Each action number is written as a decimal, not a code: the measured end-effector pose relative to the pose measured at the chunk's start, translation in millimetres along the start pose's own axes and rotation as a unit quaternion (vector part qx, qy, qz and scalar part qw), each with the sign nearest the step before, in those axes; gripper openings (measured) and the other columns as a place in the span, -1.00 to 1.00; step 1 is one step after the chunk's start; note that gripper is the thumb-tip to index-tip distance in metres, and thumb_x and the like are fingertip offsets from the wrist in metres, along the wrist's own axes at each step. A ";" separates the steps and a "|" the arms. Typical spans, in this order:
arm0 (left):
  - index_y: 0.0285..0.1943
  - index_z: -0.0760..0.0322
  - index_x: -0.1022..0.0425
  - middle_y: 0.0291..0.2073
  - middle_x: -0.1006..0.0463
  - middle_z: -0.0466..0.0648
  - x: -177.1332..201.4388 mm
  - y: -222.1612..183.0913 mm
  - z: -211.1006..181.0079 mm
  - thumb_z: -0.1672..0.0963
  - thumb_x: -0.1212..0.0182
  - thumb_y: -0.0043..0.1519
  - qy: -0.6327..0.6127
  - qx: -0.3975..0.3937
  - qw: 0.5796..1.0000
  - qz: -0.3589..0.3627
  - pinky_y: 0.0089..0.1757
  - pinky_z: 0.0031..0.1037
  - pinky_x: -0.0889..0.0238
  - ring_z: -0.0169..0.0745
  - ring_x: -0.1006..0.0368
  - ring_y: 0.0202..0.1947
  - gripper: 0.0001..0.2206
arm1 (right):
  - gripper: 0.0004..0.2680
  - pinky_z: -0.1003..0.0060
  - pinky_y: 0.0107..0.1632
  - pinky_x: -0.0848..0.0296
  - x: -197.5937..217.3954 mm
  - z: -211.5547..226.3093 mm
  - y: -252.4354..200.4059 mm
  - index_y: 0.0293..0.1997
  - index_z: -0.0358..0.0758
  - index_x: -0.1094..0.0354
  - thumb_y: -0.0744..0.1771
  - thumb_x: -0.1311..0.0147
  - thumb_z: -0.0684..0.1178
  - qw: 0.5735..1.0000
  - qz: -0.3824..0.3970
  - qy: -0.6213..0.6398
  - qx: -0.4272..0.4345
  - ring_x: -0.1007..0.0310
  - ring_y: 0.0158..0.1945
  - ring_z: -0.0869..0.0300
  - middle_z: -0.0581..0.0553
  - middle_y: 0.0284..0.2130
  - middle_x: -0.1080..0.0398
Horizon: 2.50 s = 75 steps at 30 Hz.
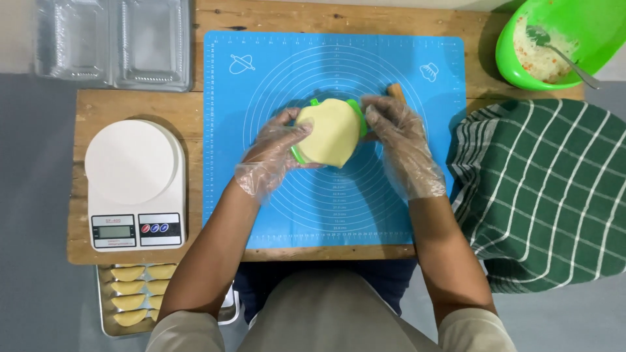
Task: Rolling out dough, placing it in a mold, adding filling, and sealing the pastry to create a finished product.
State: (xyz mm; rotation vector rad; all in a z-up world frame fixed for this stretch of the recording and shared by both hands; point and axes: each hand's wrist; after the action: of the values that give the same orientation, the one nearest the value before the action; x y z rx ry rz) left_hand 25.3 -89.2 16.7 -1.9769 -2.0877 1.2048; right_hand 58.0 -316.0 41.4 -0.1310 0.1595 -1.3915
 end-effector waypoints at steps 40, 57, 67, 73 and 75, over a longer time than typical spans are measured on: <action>0.34 0.08 -0.45 0.17 -0.43 0.30 -0.4 16.2 10.5 0.03 -0.36 0.21 0.138 -0.004 0.988 0.070 -0.27 -0.02 -0.65 0.24 -0.55 -0.02 -0.52 | -0.93 -0.06 -0.17 -0.54 -32.8 8.1 39.6 -0.14 -0.31 -0.48 0.34 -0.25 -0.21 0.913 0.100 -0.332 0.215 -0.57 -0.18 -0.19 -0.33 -0.35 -0.51; 0.21 0.24 -0.47 0.00 -0.61 0.25 -14.8 12.8 -7.0 0.04 -0.26 0.25 -0.019 -0.019 0.995 -0.094 -0.04 0.04 -0.54 0.23 -0.59 -0.02 -0.63 | -0.73 0.10 0.09 -0.54 -33.3 23.5 9.5 0.19 -0.22 -0.37 0.46 0.12 0.09 0.985 -0.020 -0.171 -0.006 -0.53 -0.02 0.08 -0.20 -0.06 -0.45; 0.22 0.17 -0.45 0.02 -0.62 0.25 -26.3 3.3 -18.5 0.01 -0.29 0.23 -0.056 -0.017 0.993 -0.104 -0.04 0.15 -0.55 0.29 -0.59 0.01 -0.60 | -0.66 0.13 0.00 -0.60 -23.5 -17.8 11.2 0.29 -0.23 -0.29 0.45 0.12 0.17 0.986 -0.023 -0.111 0.119 -0.53 -0.02 0.03 -0.34 0.09 -0.38; 0.23 0.29 -0.45 0.04 -0.60 0.30 -29.6 2.9 -23.9 0.06 -0.34 0.20 -0.157 0.000 0.980 -0.125 -0.02 0.18 -0.52 0.35 -0.58 -0.01 -0.56 | -0.62 -0.09 0.25 -0.42 -26.3 -21.4 18.0 0.16 -0.24 -0.48 0.47 0.19 0.22 0.781 -0.044 -0.360 0.509 -0.33 0.28 -0.29 -0.44 0.27 -0.17; 0.21 0.32 -0.47 0.04 -0.60 0.31 -29.4 2.9 -24.0 0.08 -0.33 0.20 -0.185 -0.005 0.974 -0.131 -0.01 0.16 -0.52 0.36 -0.58 -0.02 -0.58 | -0.60 -0.13 0.32 -0.33 -29.1 -30.7 18.6 0.10 -0.14 -0.56 0.46 0.19 0.30 0.748 -0.030 -0.384 0.541 -0.24 0.35 -0.36 -0.47 0.31 -0.14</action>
State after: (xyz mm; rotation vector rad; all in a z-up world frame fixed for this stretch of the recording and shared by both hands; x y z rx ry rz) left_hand 45.7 -102.7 45.9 -1.5016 -2.4235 1.6027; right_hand 65.2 -284.0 8.9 0.2759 -1.3522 -1.1955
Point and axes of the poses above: each hand's wrist, its own y-axis towards the middle knuckle, its own x-axis out of the back of the hand, z = x × y
